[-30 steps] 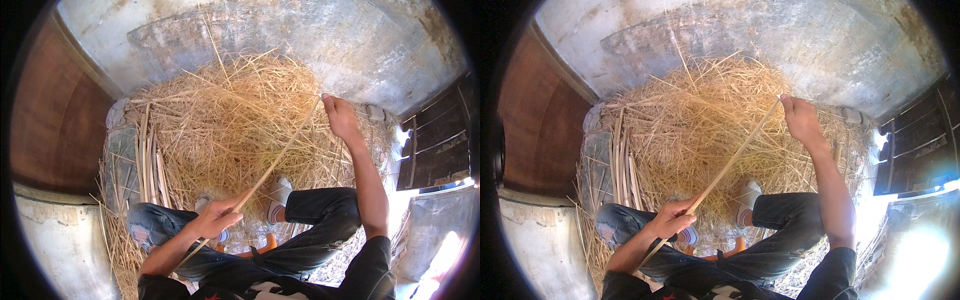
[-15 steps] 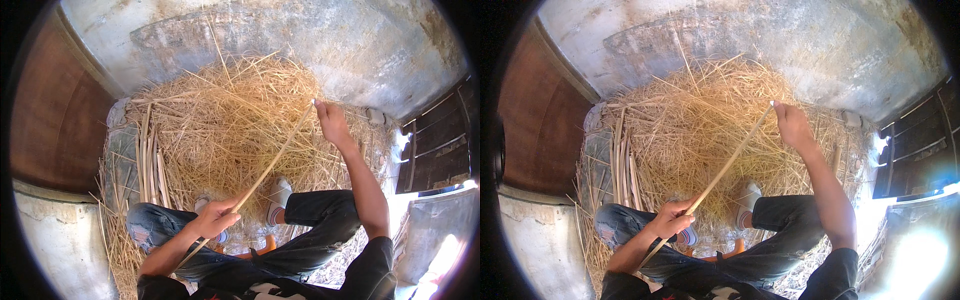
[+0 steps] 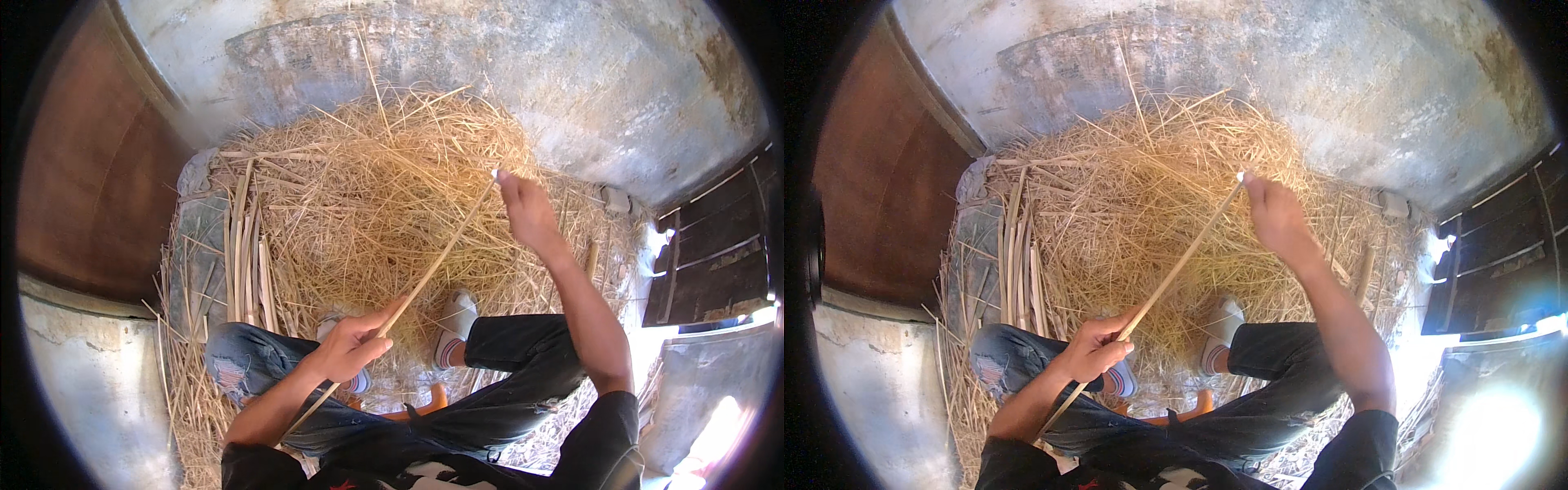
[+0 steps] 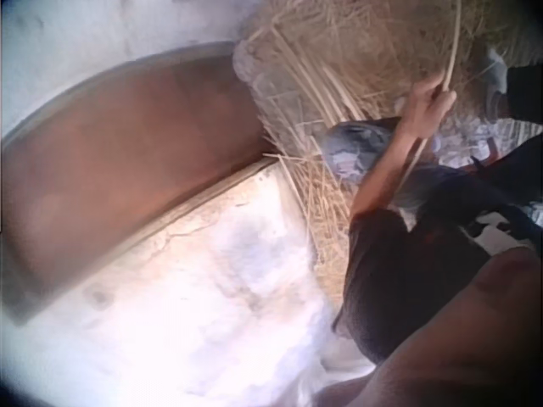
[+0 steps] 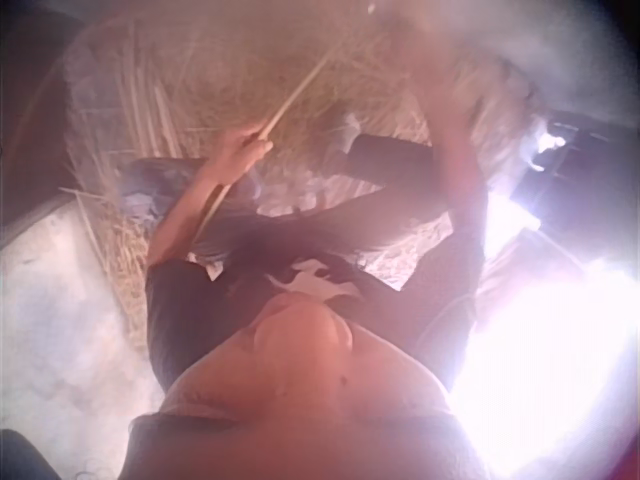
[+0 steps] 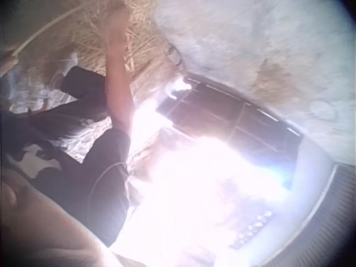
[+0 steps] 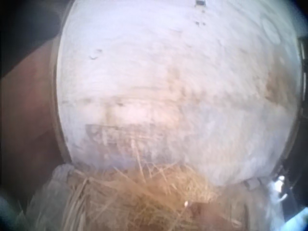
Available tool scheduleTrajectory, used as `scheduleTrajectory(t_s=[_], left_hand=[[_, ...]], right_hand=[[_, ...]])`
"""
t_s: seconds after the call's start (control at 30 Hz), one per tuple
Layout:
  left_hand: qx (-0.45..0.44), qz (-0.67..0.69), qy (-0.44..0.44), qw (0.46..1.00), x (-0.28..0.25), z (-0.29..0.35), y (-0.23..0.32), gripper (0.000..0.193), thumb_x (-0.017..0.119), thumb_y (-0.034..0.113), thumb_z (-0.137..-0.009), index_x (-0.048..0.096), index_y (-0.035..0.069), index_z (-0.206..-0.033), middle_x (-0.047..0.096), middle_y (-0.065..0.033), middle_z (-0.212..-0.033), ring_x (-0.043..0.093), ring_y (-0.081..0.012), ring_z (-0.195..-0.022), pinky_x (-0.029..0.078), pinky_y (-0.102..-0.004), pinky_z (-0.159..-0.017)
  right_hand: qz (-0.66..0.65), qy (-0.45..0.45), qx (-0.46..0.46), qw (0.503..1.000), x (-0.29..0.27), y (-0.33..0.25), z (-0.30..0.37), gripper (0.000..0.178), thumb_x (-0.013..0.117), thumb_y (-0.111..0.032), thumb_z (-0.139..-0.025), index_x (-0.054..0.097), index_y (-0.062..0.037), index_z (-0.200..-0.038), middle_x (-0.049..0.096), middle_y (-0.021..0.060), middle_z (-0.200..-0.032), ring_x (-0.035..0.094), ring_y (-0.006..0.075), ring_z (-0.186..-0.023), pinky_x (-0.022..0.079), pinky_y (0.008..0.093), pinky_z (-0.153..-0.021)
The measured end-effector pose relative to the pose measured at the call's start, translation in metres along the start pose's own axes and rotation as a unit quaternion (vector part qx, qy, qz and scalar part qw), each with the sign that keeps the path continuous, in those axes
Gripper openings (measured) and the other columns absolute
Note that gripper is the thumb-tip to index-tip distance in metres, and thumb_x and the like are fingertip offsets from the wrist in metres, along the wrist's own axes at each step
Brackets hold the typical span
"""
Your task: The person sits on a floor covered with straw and uses a small knife to shave a long, thin bamboo stick. They hold the stick with their left hand and scrape the blade along its length with their right hand, removing thin strips of material.
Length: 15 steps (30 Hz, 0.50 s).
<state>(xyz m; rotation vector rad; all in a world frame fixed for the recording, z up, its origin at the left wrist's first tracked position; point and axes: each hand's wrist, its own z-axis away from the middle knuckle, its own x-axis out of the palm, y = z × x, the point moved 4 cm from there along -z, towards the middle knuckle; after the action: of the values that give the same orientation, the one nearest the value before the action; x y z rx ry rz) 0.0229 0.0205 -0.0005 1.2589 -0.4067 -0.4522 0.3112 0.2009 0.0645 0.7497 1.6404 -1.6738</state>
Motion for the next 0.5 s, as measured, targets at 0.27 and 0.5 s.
scheduleTrajectory(t_s=[0.27, 0.5], left_hand=[[0.021, 0.004, 0.022, 1.0, -0.014, 0.003, -0.008, 0.065, 0.059, 0.007, -0.096, 0.035, 0.0, -0.157, 0.062, -0.0013, -0.108, 0.047, -0.0029, -0.079, 0.042, -0.0229, -0.069], [0.014, 0.028, 0.03, 0.999, -0.011, 0.0, 0.002, 0.065, 0.058, 0.007, -0.097, 0.034, 0.0, -0.157, 0.059, -0.0018, -0.131, 0.047, -0.0022, -0.087, 0.043, -0.0219, -0.075]], right_hand=[[0.039, -0.117, -0.112, 0.986, 0.053, -0.041, 0.046, 0.052, 0.04, -0.042, -0.109, 0.066, 0.0025, -0.102, 0.062, 0.0223, -0.069, 0.065, 0.037, -0.067, 0.051, 0.0503, -0.071], [-0.007, -0.079, -0.012, 0.997, 0.036, -0.043, 0.031, 0.041, 0.042, -0.032, -0.109, 0.068, -0.0018, -0.12, 0.066, 0.0245, -0.074, 0.071, 0.0386, -0.076, 0.053, 0.0505, -0.074]])
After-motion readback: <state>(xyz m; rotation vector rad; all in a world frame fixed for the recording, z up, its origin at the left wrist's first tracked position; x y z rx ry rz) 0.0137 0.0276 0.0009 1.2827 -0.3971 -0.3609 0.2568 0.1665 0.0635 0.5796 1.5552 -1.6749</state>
